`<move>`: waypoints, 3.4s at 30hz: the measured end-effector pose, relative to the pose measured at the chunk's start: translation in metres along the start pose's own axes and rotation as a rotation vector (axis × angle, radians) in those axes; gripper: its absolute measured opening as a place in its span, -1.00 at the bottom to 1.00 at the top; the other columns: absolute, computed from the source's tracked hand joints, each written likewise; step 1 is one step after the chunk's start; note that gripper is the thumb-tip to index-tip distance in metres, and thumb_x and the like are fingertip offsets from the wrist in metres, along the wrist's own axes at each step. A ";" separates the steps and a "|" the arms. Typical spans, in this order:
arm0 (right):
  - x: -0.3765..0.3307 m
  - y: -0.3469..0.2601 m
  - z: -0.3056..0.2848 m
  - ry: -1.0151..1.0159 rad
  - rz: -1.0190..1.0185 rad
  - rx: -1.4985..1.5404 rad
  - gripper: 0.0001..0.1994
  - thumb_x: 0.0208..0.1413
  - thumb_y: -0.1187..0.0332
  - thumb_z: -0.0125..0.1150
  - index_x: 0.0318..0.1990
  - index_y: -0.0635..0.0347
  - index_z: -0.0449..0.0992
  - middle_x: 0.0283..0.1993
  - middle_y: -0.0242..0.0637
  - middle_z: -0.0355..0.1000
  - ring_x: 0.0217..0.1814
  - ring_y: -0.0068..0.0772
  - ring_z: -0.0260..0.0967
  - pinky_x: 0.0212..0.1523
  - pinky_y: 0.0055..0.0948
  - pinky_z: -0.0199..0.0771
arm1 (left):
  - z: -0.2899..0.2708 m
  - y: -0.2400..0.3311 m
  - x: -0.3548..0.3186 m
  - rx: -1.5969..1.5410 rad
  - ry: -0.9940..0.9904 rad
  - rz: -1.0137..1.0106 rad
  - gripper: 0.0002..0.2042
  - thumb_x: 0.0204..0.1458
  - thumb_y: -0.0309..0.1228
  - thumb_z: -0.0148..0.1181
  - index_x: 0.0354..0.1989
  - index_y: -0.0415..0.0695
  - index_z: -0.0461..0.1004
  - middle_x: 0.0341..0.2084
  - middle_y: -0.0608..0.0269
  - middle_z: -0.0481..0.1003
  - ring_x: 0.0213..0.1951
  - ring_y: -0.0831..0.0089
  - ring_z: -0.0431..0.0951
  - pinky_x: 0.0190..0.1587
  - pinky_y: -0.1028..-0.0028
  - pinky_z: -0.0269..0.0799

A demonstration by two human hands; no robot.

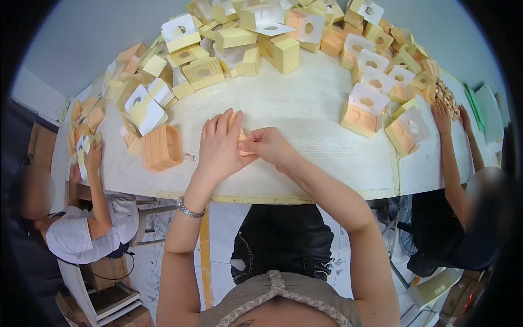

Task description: The person assembles small yellow paper boxes by folding flat pieces and inserting them into clear plastic sleeves. The person repeatedly picks up a flat piece, folds it into a box shape, and places it into a sleeve, then sets the completed unit aside. The process continues with multiple units throughout the clip.

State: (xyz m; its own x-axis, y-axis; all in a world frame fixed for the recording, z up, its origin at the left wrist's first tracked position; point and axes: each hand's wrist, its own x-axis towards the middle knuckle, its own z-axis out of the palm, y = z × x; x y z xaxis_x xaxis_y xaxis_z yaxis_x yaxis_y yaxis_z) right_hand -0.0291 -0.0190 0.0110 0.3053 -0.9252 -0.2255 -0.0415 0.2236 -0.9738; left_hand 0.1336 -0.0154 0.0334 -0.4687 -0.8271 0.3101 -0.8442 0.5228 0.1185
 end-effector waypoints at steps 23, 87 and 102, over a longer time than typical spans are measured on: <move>-0.029 0.005 -0.146 0.658 -0.186 -0.818 -0.46 -0.08 -0.08 0.42 -0.18 0.26 0.60 -0.21 -0.13 0.51 -0.15 -0.14 0.51 -0.11 -0.26 0.51 | 0.051 0.034 0.220 -0.048 0.077 -0.112 -0.47 -0.01 -0.21 0.29 0.16 -0.06 0.35 0.05 0.09 0.35 -0.12 0.12 0.55 -0.16 0.17 0.53; -0.116 -0.001 -0.083 0.113 -0.749 -1.651 -0.50 -0.03 0.40 0.21 0.15 0.24 0.45 0.31 0.00 0.29 0.33 0.00 0.26 0.24 -0.14 0.32 | 0.053 0.060 -0.006 -0.815 -0.198 -0.087 -0.06 -0.29 -0.21 0.55 0.28 -0.30 0.14 0.06 -0.08 0.42 0.07 0.00 0.45 0.07 0.20 0.41; -0.099 -0.001 -0.067 0.057 -0.869 -1.623 -0.51 -0.09 0.38 0.17 0.08 0.29 0.49 0.25 -0.19 0.36 -0.12 -0.33 0.32 -0.09 -0.39 0.39 | 0.060 0.064 -0.012 -0.661 -0.055 -0.041 -0.07 -0.23 -0.12 0.51 0.27 -0.36 0.15 0.05 -0.12 0.42 0.05 -0.03 0.45 0.07 0.17 0.41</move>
State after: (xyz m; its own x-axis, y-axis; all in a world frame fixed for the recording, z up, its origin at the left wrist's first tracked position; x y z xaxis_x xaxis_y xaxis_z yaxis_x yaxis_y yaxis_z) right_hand -0.1233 0.0518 0.0326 0.7124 -0.6195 0.3296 -0.6857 -0.7145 0.1389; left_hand 0.0698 0.0153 -0.0191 -0.4672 -0.8491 0.2465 -0.5323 0.4927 0.6884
